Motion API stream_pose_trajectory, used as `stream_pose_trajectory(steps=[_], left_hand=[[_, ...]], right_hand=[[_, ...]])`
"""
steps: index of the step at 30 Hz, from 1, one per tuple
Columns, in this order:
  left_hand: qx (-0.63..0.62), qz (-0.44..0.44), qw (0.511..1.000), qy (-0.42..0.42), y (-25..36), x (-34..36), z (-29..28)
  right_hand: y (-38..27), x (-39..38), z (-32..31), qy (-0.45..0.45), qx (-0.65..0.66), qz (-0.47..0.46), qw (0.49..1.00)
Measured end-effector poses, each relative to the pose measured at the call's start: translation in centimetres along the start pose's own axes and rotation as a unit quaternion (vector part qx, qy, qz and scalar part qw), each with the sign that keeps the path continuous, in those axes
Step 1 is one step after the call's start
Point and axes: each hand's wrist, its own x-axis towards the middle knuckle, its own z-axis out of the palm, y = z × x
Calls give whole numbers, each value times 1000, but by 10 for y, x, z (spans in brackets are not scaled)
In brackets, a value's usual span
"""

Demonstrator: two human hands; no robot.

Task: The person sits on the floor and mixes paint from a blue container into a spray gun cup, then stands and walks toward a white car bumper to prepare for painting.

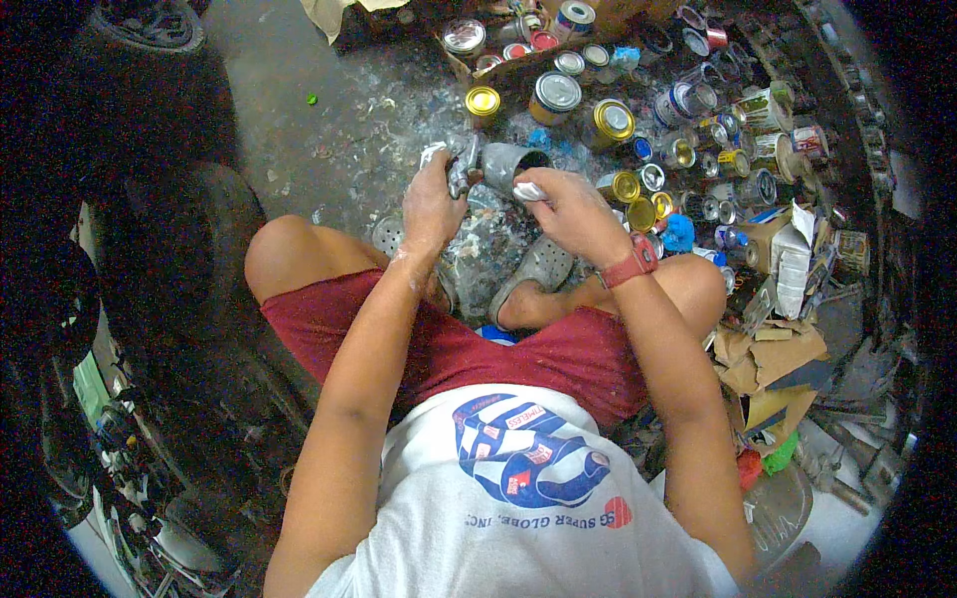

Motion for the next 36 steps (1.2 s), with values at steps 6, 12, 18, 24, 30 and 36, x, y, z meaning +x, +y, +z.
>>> stream_pose_trajectory(steps=[6, 12, 18, 24, 30, 36], left_hand=[[-46, -81, 996, 3, -6, 22, -9], [-29, -88, 996, -4, -5, 23, -5], [2, -17, 1000, 2, 8, 18, -11], [-47, -46, 998, -12, 10, 15, -6], [-276, -168, 934, -151, 12, 18, -8], [-345, -229, 875, -250, 17, 13, -5]], right_hand=[[8, 11, -29, 189, 21, -50, 980], [-13, 15, -21, 190, -35, -127, 973], [8, 13, 11, 42, -201, -140, 969], [20, 18, -6, 90, 507, 89, 852], [1, 1, -7, 327, 452, 35, 829], [-47, 21, 44, 384, 218, -105, 891]])
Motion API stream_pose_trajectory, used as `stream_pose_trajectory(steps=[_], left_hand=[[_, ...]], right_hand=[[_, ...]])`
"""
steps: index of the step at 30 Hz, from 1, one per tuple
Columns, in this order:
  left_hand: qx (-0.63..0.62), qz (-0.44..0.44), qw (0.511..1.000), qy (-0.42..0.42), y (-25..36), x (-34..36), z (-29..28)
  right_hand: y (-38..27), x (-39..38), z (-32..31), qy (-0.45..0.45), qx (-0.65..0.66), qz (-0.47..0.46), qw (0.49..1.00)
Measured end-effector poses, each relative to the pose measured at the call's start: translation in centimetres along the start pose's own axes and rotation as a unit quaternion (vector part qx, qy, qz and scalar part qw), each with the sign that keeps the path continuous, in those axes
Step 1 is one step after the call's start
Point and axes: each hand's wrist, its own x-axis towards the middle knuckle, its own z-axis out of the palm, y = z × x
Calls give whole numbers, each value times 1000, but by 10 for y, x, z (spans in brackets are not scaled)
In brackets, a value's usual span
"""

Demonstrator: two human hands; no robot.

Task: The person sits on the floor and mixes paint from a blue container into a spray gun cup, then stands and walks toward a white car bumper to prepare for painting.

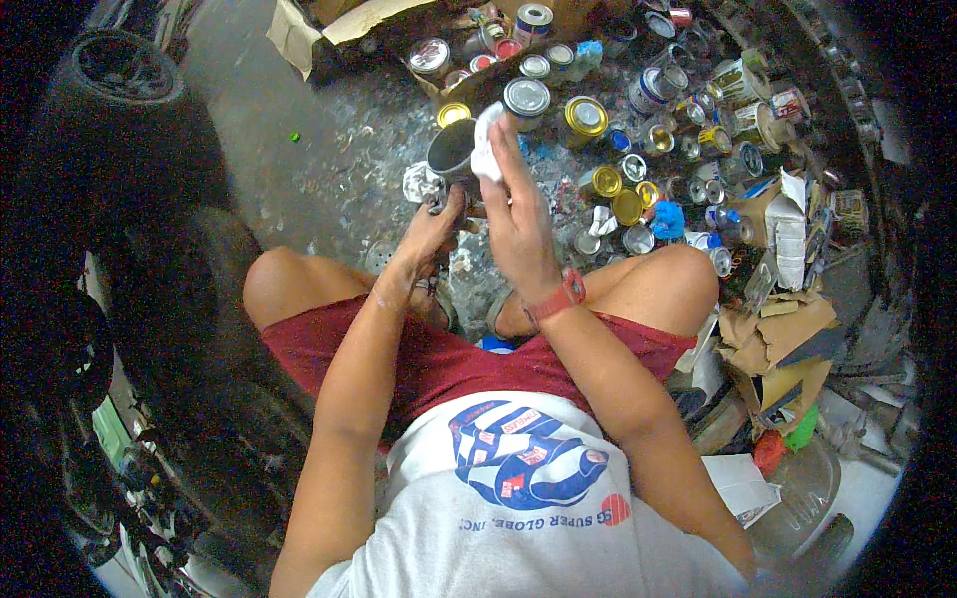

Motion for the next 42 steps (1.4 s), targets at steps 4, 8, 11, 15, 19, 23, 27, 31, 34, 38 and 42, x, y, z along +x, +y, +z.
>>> stream_pose_trajectory(steps=[4, 8, 11, 15, 19, 23, 27, 31, 34, 38, 42], left_hand=[[7, 3, 998, -70, 12, -10, -7], [-38, 32, 997, -60, 8, -13, -3], [-55, -16, 997, -50, 11, -15, 3], [-47, -38, 998, -14, -9, -3, -3], [-103, -60, 992, -41, -21, 7, -17], [-77, -49, 993, -70, 5, 2, -18], [11, -9, 999, -33, 6, -5, -6], [178, 62, 981, 40, 6, -14, -1], [242, 118, 954, 129, 2, -11, 3], [314, 174, 914, 191, 9, -17, 10], [375, 249, 870, 199, 4, -17, 10]], right_hand=[[32, 50, -15, -93, 75, 186, 975], [46, 11, -16, -25, 20, 87, 996], [29, -24, -6, 17, -36, 14, 999], [10, -17, 17, -68, -154, -70, 983], [15, -6, 19, -176, -228, -145, 946], [45, -21, -10, -194, -264, -166, 930], [43, -10, -15, -61, -112, 0, 992], [56, 23, -46, -98, 143, 234, 957], [37, 35, -75, -82, 227, 297, 924], [48, 25, -87, -54, 65, 234, 968], [48, 23, -86, -181, -215, 134, 950]])
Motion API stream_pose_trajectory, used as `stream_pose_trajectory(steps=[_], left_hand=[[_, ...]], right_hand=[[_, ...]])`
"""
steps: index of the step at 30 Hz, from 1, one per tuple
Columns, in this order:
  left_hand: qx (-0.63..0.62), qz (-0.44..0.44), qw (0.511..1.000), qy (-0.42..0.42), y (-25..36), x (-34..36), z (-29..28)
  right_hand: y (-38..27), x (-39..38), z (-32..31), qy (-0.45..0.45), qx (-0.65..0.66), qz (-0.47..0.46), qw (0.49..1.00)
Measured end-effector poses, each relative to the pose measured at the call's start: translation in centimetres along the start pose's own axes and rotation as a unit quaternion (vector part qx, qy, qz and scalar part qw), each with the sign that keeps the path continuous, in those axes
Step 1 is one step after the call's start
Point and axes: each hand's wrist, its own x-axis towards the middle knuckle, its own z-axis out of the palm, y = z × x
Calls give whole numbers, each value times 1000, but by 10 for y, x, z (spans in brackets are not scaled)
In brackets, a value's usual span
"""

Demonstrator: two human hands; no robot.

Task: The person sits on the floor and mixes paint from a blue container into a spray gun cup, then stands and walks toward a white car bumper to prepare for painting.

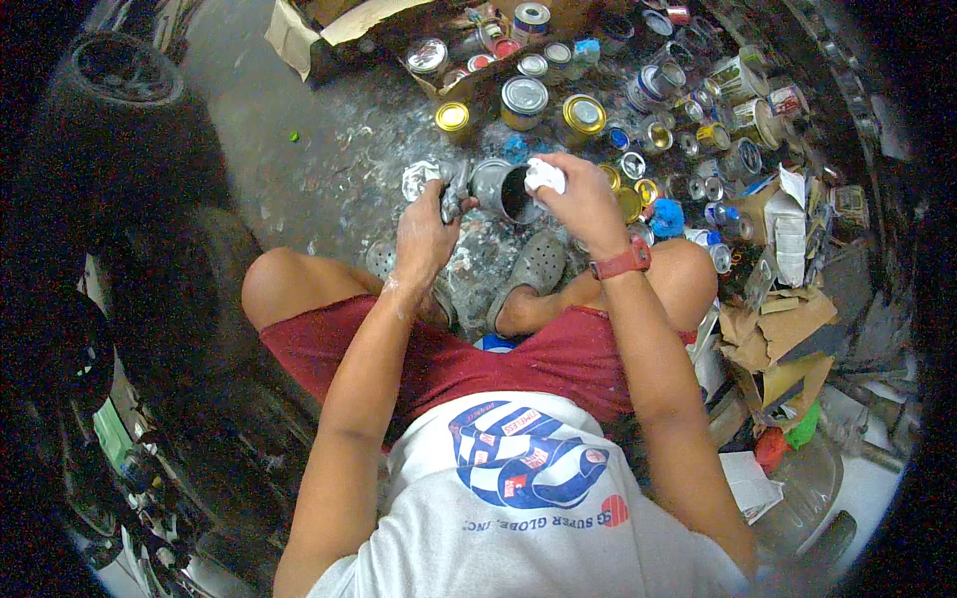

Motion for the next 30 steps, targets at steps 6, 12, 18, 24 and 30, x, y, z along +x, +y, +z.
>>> stream_pose_trajectory(steps=[6, 12, 18, 24, 30], left_hand=[[32, 49, 997, -52, 1, 0, -4], [33, 33, 999, -9, -2, -4, -1], [22, -35, 997, 57, -6, 0, -6], [29, 3, 996, 89, -2, 6, 2], [46, 125, 988, 77, -13, 0, 6]], right_hand=[[-18, 5, 19, -43, -213, -198, 956], [27, 6, 30, -26, -135, -60, 989], [34, -15, 40, 74, 259, 217, 938], [-21, -31, 40, 82, 638, 237, 728], [-30, -31, 50, -125, 560, 183, 799]])
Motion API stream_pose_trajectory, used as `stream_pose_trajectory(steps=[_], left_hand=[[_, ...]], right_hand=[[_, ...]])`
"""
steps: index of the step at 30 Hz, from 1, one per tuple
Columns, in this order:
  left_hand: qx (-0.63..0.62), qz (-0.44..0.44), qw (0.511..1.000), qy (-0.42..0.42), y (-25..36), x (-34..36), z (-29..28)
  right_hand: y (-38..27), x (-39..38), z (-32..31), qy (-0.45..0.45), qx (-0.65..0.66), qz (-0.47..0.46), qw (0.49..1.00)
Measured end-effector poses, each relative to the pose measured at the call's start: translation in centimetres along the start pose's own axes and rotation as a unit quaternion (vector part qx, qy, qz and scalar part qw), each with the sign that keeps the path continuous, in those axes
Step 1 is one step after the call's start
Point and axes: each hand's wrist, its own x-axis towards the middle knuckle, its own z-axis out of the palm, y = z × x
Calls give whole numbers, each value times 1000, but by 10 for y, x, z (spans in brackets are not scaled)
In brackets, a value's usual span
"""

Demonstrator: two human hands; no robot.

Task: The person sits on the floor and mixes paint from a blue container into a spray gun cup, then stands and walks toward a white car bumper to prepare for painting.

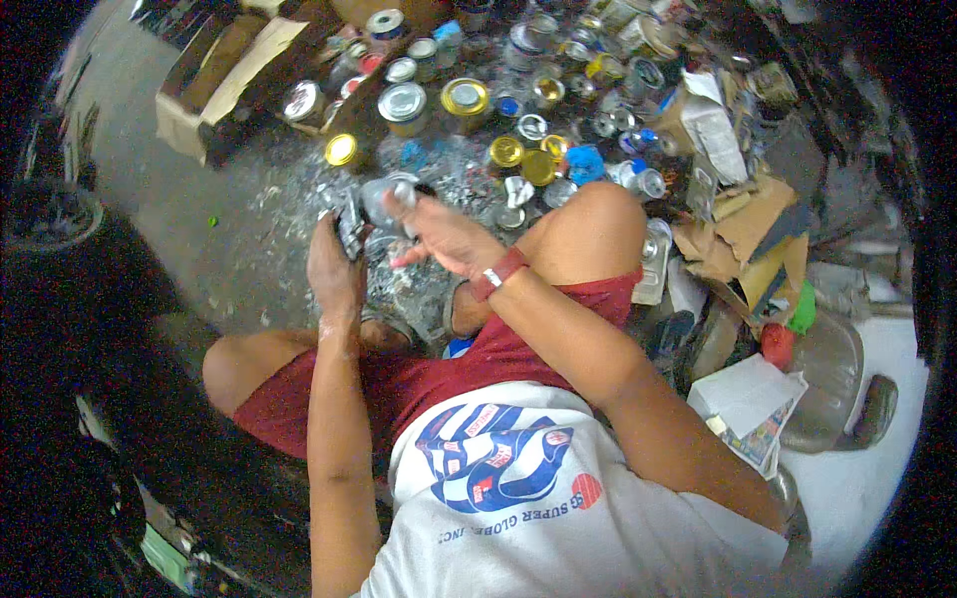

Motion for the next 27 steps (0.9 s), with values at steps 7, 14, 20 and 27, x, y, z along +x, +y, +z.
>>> stream_pose_trajectory(steps=[7, 14, 20, 27], left_hand=[[-5, 58, 998, 2, 9, -2, -4], [20, -108, 992, -64, -2, 0, 0], [-320, -316, 883, -136, -44, -11, 6], [-330, -366, 855, -163, -49, -4, 12]], right_hand=[[-9, 13, -31, -138, -624, 37, 768], [-34, -17, -42, -47, -460, -183, 867], [-157, -95, -141, 240, -247, -419, 840], [-138, -166, -382, 576, -534, -143, 602]])
